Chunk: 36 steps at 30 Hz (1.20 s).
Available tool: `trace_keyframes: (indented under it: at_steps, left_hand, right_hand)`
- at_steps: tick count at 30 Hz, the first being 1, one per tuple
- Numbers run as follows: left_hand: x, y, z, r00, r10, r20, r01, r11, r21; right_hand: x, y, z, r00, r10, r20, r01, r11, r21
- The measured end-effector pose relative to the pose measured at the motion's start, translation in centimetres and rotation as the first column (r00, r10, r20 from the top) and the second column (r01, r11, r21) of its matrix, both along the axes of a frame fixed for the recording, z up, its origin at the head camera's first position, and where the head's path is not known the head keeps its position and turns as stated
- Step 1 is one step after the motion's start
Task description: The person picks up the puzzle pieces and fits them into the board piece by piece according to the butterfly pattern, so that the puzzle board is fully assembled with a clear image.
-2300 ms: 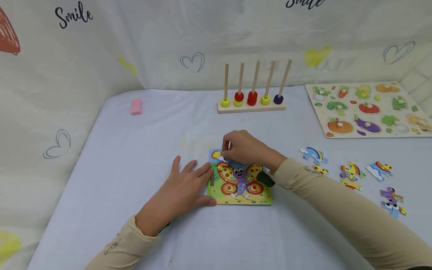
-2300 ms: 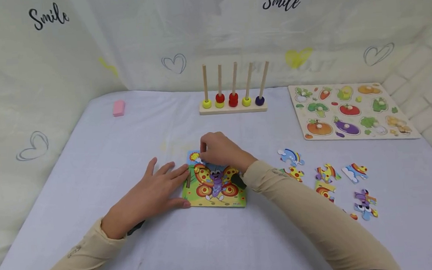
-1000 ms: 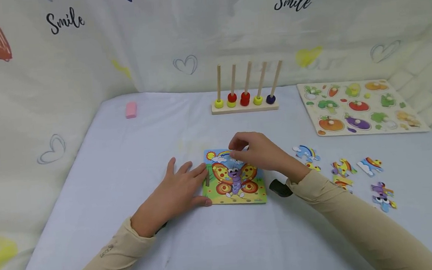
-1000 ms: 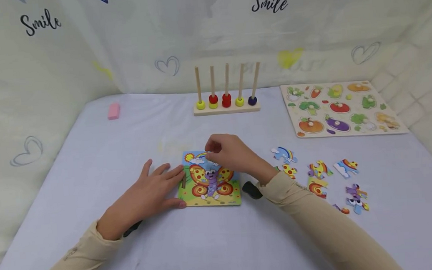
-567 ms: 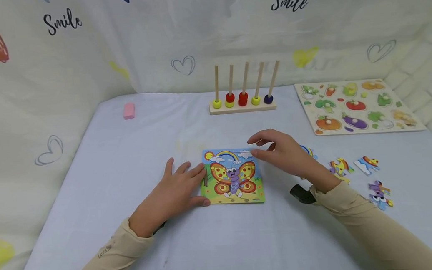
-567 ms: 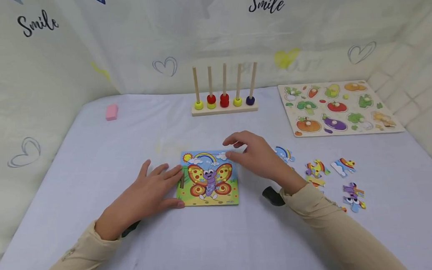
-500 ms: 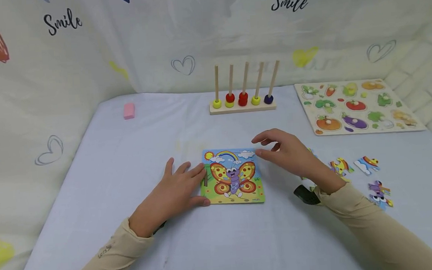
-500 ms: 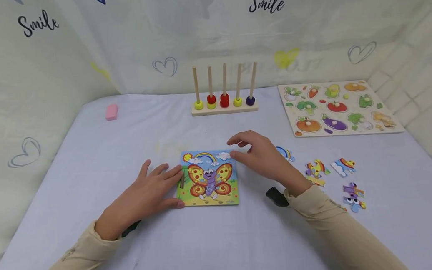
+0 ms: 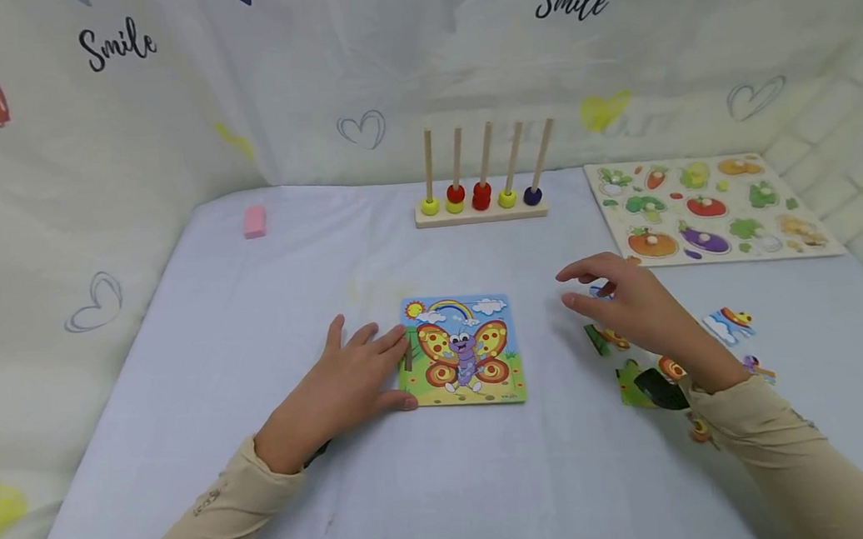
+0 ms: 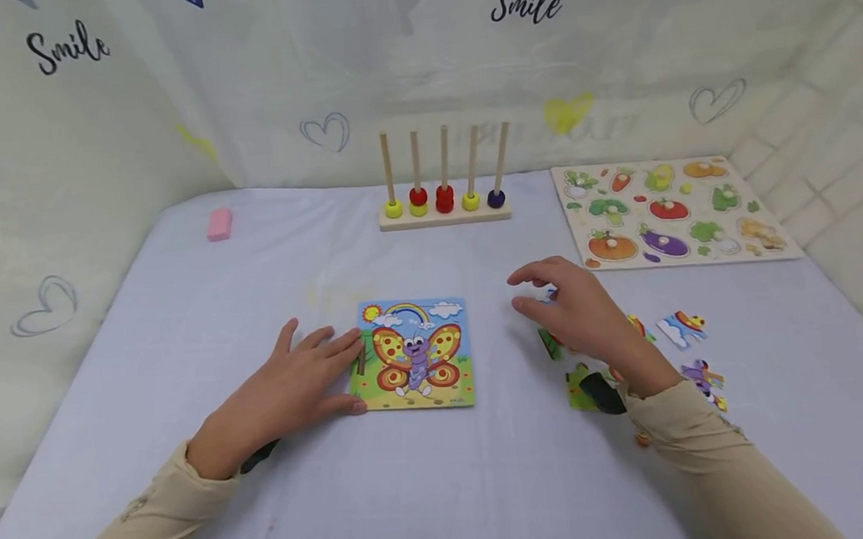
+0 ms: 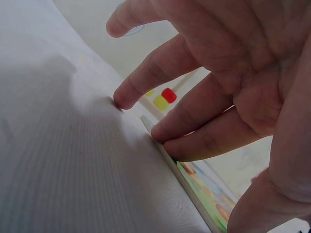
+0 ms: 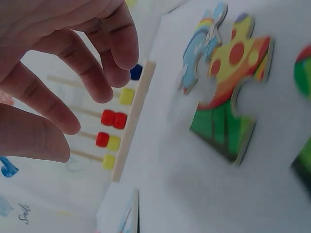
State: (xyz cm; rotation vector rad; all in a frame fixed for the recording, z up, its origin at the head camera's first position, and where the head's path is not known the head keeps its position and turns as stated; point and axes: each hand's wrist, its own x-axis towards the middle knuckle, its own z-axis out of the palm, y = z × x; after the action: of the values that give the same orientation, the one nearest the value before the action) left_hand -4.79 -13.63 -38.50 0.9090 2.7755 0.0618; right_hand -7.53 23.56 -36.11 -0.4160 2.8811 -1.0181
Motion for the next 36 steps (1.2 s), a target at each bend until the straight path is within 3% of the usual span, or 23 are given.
trace_keyframes:
  at_steps: [5,11,22,36]
  left_hand:
    - [0.0,-0.1,0.1,1.000,0.005,0.006,-0.005,1.000,0.002]
    - [0.1,-0.1,0.0,1.000,0.000,0.006,0.000,1.000,0.020]
    - [0.0,0.0,-0.1,1.000,-0.007,-0.006,0.007,1.000,0.007]
    - [0.0,0.0,0.1,1.000,0.007,0.020,-0.007,1.000,0.006]
  right_hand:
    - [-0.6,1.2,-0.2,1.000,-0.010,0.000,0.010,0.999,0.034]
    - [-1.3,2.6,-0.8,0.998,-0.028,0.055,0.023,0.997,0.076]
    - [-1.4,4.6,-1.5,0.994,-0.032,0.105,0.019,0.993,0.119]
    - [-1.9,5.4,-2.4,0.992,0.027,0.127,-0.050,0.983,0.175]
